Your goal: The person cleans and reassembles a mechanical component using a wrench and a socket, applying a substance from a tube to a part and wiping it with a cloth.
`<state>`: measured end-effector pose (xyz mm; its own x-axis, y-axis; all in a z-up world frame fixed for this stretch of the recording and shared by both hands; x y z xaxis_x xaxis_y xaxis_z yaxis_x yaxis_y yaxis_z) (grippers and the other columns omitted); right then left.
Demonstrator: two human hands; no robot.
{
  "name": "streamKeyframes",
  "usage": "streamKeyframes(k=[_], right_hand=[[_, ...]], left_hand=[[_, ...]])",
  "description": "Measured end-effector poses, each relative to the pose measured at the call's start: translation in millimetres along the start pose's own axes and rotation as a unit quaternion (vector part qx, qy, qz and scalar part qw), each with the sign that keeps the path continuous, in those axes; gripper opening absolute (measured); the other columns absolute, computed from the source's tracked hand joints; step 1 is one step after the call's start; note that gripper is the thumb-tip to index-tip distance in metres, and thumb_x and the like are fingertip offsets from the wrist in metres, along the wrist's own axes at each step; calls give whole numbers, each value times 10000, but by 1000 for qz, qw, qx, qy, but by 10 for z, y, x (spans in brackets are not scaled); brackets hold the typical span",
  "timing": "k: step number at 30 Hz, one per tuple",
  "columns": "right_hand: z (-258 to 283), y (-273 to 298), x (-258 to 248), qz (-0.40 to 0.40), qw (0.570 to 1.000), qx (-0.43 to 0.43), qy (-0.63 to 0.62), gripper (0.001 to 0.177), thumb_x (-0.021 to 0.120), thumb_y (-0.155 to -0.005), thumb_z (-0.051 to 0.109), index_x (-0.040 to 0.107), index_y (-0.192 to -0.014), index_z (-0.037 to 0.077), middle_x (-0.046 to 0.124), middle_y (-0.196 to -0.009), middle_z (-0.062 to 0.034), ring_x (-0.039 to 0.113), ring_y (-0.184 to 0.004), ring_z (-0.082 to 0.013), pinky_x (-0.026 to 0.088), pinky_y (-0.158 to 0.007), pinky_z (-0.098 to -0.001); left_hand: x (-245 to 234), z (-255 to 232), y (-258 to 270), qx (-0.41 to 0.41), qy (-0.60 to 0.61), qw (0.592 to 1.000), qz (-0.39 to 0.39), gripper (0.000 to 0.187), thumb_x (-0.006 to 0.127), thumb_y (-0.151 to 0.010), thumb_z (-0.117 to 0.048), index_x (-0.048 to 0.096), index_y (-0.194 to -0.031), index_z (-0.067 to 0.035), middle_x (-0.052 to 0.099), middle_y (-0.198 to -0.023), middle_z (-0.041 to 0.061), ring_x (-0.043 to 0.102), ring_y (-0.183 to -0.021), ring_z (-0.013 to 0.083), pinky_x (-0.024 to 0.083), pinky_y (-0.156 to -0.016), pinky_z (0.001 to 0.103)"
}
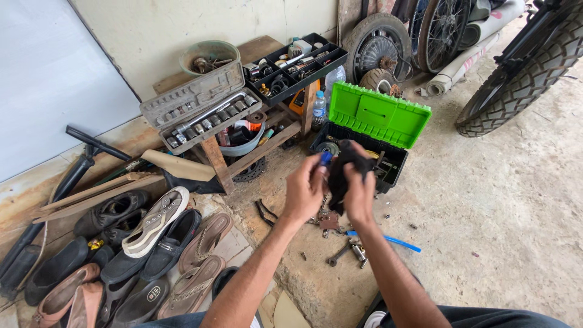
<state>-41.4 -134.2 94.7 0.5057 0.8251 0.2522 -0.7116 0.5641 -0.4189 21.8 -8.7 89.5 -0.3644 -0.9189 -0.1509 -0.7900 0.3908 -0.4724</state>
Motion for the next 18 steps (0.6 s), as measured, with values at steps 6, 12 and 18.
streamKeyframes(k=[6, 12, 18], right_hand=[[43, 107, 94, 65, 988, -37, 133, 363, 511, -1061, 121, 536, -1409, 21, 649, -1315, -108, 612, -1204, -170, 491, -1062, -324], [-179, 142, -170, 31, 963, -28, 268, 228, 585, -1068, 172, 693, -1144, -14, 681, -1015, -126, 630, -922, -170, 522, -812, -317], [-240, 9, -266, -19, 981, 170, 89, 243, 579, -1054, 236, 648, -1157, 27, 646, -978, -147, 608, -827, -181, 517, -682, -330]], left_hand=[[193, -32, 163, 57, -87, 992, 69, 295, 498, -1065, -75, 590, -1318, 46, 730, -1041, 190, 766, -847, 280, 668, -709, 351], [191, 75, 341, 57, -97, 984, 138, 397, 516, -1072, -103, 515, -1419, 91, 710, -1074, 235, 762, -883, 318, 669, -709, 358], [114, 160, 198, -14, -56, 983, 173, 358, 524, -1057, -133, 595, -1376, 13, 729, -923, 153, 601, -549, 171, 497, -448, 270]])
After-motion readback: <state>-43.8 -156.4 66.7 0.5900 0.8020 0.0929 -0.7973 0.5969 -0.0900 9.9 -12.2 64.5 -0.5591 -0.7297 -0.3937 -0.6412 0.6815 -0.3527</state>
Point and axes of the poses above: each hand's wrist, its own y-axis away from the middle knuckle, its own x-axis out of the palm, z = x × y, the point moved 5 cm from there along -y, towards the middle knuckle
